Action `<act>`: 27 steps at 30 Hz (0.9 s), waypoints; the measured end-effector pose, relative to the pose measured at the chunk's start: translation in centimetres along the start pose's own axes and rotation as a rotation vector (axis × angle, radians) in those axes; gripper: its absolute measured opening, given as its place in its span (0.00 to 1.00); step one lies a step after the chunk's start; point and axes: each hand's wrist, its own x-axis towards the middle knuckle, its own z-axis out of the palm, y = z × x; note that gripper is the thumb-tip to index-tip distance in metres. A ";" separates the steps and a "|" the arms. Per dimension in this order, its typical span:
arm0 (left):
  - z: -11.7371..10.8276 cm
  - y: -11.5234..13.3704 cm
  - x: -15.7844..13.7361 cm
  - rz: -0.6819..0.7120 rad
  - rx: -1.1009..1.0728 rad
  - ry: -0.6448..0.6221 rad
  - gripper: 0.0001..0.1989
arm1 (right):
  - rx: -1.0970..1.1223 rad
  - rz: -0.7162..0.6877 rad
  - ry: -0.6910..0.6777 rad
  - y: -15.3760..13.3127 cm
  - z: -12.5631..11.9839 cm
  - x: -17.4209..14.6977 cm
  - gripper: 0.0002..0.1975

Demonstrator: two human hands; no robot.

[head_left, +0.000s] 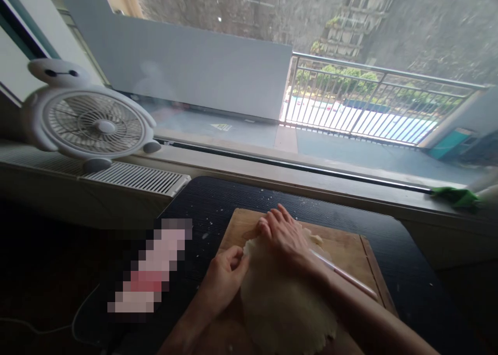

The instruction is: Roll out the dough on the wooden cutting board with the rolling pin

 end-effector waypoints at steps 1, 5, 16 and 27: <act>0.0 0.0 0.0 0.001 0.025 0.011 0.12 | -0.003 -0.016 0.028 -0.5 0.1 -0.3 0.18; -0.6 0.7 0.7 -0.007 0.118 0.022 0.11 | -0.067 0.060 0.161 0.9 -0.4 1.1 0.19; 1.8 5.5 8.5 0.015 0.324 -0.184 0.15 | -0.005 0.002 0.072 7.1 -4.6 -7.8 0.15; 3.3 4.3 6.6 0.000 0.092 -0.143 0.20 | 0.203 0.251 0.035 11.9 -5.6 -12.7 0.13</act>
